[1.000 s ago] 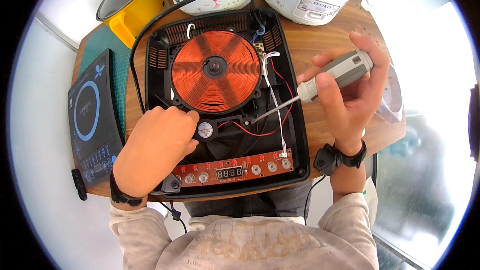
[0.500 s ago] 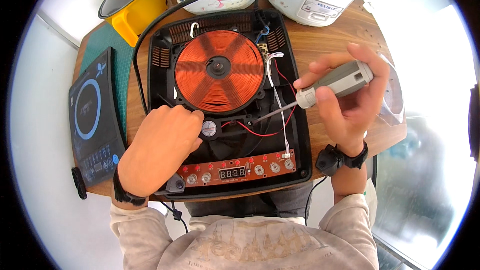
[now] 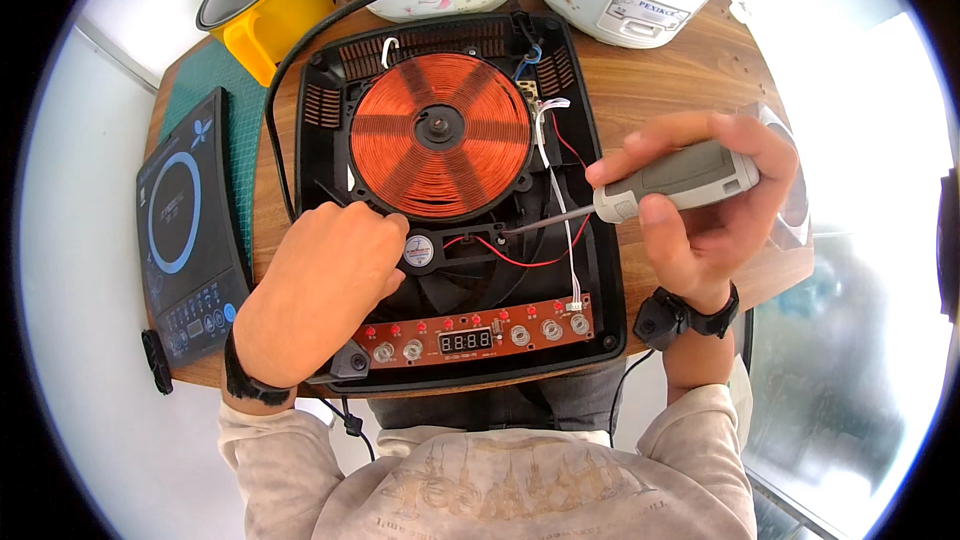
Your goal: The person uses a screwdriver to tighten screws on the internal components of an open electronic device, likely a heater or fan, while holding the copper coil in place with their other hand.
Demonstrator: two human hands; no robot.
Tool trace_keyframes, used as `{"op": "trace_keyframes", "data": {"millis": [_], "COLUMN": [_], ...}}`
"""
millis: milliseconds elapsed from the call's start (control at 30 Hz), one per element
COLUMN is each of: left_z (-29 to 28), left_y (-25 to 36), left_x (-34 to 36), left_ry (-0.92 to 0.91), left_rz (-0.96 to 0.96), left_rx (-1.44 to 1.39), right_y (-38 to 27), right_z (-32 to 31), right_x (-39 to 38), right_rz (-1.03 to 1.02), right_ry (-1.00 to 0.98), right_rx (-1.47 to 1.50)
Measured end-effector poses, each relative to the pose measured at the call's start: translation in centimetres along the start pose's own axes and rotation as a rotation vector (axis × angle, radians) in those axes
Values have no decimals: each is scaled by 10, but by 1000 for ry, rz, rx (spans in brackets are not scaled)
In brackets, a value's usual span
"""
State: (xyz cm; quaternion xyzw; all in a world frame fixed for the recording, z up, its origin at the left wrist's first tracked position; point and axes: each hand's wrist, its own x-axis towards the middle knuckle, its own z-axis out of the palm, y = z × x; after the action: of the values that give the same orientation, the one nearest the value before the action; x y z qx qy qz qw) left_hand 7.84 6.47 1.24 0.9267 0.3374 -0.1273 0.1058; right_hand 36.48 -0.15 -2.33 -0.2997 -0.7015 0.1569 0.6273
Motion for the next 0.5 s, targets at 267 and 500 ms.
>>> {"op": "trace_keyframes", "data": {"millis": [267,500], "left_z": [-1,0], "left_y": [-1,-2], "left_x": [2,2], "left_ry": [-30,-27], "left_rz": [-6,-7], "left_rx": [6,-3], "right_y": [-8,-2], "right_z": [1,-5], "right_x": [-1,1], "right_rz": [53,-27], "right_ry": [-14,-75], "right_rx": [14,-56]}}
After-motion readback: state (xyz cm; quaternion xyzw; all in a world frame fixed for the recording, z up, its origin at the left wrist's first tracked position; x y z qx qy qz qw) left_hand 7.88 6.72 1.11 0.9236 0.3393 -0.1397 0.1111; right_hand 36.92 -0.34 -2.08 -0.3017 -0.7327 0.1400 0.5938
